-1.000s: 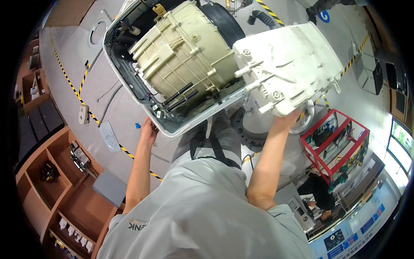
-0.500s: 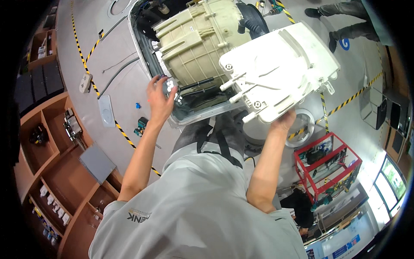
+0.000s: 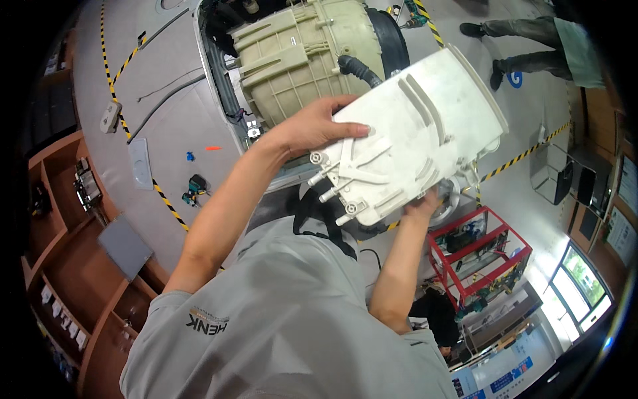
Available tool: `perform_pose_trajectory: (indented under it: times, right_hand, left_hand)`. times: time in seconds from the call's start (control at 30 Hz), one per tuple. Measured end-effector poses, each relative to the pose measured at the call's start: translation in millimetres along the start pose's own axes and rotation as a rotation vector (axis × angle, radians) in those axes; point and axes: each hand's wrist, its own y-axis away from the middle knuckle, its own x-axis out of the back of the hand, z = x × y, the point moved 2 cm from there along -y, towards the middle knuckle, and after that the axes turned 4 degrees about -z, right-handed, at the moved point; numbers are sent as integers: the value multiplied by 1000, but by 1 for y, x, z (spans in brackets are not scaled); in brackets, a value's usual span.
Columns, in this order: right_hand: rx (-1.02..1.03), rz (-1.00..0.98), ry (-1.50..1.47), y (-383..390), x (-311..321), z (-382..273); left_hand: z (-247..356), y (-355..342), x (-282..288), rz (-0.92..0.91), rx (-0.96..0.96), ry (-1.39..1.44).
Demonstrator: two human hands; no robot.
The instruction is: The person assembles internal components of a washing machine by hand and with pliers, including attaching a white plastic housing, connecting a black rubber hose, and securing the hose with a metal clamp.
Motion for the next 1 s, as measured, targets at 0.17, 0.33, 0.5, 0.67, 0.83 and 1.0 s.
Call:
perform_pose_trajectory:
  times: [0.17,0.33,0.5,0.67,0.83,1.0]
  right_hand:
    - [44,7,21,26,-48,-9]
    - [16,124,0,63,-46,-3]
    - [-31,18,42,95,-54,11]
    - [-89,-35,83,94,-70,33]
    - [-135,-23,111,70,-84,28]
    - [-711,-348,879,48,-75,-28]
  left_hand:
    - [-20,4,-10,109,-223,-471]
    - [-25,26,-17,93,-203,-539]
    - [-16,17,-4,87,58,-245]
    - [-20,2,13,319,97,-307]
    - [12,-8,2,512,-48,-705]
    - [35,-37,-1,597,-95,-872]
